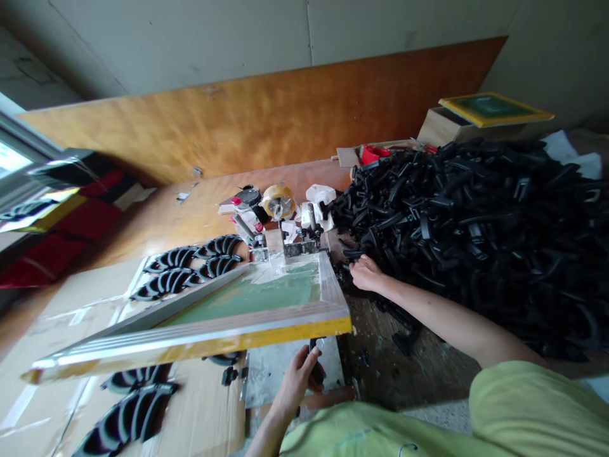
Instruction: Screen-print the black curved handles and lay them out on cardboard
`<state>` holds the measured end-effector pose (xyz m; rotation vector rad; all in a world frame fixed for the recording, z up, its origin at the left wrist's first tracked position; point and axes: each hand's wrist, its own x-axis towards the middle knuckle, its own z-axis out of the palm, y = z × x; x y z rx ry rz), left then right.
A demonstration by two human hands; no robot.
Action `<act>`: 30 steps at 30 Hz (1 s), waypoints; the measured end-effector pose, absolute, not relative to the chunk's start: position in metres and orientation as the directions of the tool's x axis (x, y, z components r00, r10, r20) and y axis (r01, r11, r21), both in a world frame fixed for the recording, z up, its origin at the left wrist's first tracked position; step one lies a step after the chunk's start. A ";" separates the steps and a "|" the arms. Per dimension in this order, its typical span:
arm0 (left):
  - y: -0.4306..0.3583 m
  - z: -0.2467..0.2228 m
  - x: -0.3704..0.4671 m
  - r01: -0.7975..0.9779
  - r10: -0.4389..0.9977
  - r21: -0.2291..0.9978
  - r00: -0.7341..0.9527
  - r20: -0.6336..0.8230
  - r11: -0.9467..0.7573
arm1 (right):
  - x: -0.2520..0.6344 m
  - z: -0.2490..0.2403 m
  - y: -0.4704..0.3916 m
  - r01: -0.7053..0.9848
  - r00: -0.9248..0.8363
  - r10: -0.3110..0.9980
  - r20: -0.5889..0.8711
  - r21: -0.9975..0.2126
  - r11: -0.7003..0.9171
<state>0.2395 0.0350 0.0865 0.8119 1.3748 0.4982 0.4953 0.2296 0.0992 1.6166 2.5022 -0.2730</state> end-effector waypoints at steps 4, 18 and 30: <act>0.060 0.081 0.273 0.143 0.703 0.743 0.248 -0.667 0.654 | 0.508 0.110 0.181 0.936 -0.338 0.913 -0.228 0.018 0.351; 0.058 0.082 0.297 0.189 0.708 0.843 0.469 -0.528 0.504 | 0.570 0.113 0.209 0.999 0.045 0.994 -0.097 -0.007 -0.046; -0.006 0.114 0.178 -0.061 0.803 0.800 0.041 -0.595 0.596 | 0.455 0.096 0.169 0.777 -0.377 0.905 0.196 -0.465 0.424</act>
